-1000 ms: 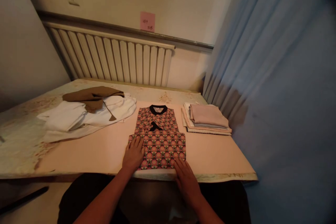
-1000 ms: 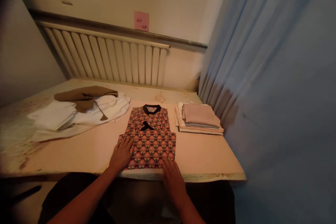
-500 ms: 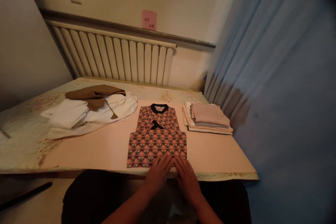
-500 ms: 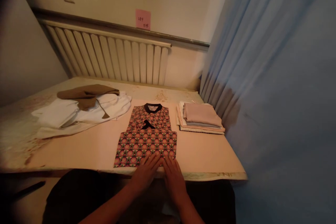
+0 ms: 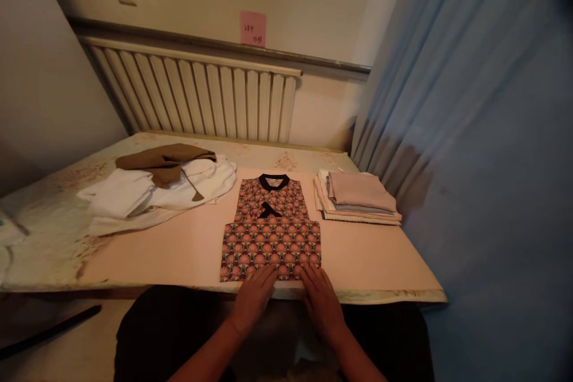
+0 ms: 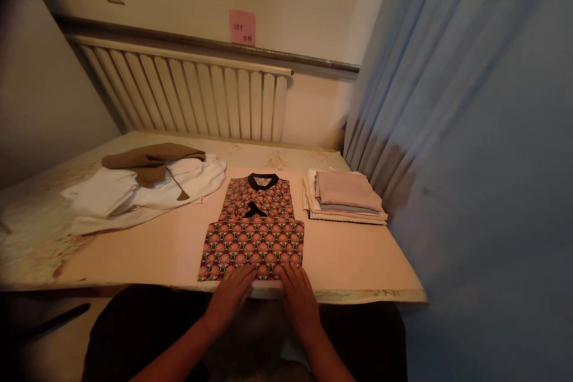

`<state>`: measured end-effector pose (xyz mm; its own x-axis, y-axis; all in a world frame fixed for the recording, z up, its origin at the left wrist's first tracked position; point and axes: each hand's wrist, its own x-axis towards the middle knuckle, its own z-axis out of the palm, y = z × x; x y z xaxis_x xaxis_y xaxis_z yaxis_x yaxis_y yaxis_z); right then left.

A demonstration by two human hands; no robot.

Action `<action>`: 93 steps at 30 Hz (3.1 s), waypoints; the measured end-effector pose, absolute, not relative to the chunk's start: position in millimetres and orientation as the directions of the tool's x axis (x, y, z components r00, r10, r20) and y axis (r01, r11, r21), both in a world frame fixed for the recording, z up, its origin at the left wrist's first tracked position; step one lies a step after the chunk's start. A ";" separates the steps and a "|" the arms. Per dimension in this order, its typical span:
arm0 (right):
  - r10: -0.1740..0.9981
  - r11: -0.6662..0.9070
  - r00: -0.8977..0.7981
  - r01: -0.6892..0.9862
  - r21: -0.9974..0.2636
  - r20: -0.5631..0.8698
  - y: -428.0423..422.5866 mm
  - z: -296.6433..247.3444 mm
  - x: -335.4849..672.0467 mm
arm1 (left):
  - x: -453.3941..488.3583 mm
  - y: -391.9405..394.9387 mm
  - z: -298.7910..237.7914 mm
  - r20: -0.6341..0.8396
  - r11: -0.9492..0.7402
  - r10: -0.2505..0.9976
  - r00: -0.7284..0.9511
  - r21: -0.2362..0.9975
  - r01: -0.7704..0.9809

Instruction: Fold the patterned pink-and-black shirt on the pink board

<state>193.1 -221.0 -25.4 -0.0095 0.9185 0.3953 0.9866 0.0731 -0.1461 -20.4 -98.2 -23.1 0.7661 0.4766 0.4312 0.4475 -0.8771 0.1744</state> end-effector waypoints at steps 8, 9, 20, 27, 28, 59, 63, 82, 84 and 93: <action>0.928 0.067 -0.007 0.987 -0.148 0.373 -221.7 -23.1 192.3 | 0.3 -101.9 7.3 0.304 -0.793 0.601 0.740 0.107 0.600; 0.929 0.066 -0.006 0.987 -0.148 0.370 -221.7 -22.7 192.4 | 1.5 -102.1 7.2 0.302 -0.796 0.592 0.747 0.075 0.600; 0.933 0.058 -0.004 0.989 -0.139 0.361 -221.9 -22.1 192.3 | 3.7 -100.6 3.6 0.286 -0.823 0.537 0.794 -0.031 0.567; 0.937 0.048 -0.007 0.993 -0.109 0.348 -221.8 -22.3 191.6 | 2.8 -101.4 5.4 0.273 -0.808 0.560 0.782 -0.027 0.588; 0.938 0.045 -0.005 0.993 -0.109 0.347 -221.8 -22.7 191.7 | 3.1 -102.0 5.5 0.271 -0.806 0.563 0.780 -0.027 0.591; 0.930 0.052 -0.009 0.993 -0.106 0.367 -222.5 -24.6 190.7 | -11.8 -94.3 -7.9 0.317 -0.857 0.493 0.810 0.020 0.514; 0.926 0.053 -0.009 0.993 -0.107 0.377 -223.2 -24.2 189.8 | -21.6 -90.2 -19.1 0.438 -0.853 0.469 0.767 -0.002 0.522; 0.927 0.060 -0.019 0.993 -0.099 0.375 -222.8 -27.1 191.6 | -48.6 -86.6 -16.5 0.369 -0.735 0.638 0.676 0.027 0.678; 0.927 0.058 -0.017 0.993 -0.098 0.375 -222.6 -26.9 191.5 | -41.6 -88.9 -12.0 0.354 -0.684 0.694 0.627 0.053 0.728; 0.924 0.062 -0.016 0.992 -0.107 0.382 -222.5 -28.0 191.6 | 6.9 -89.8 -0.4 0.298 -0.609 0.774 0.559 0.110 0.785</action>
<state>191.6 -222.5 -28.0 -0.0163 0.9240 0.3821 0.9924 0.0616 -0.1066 6.9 -89.8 -0.4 0.5587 0.7739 0.2984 0.7852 -0.6093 0.1102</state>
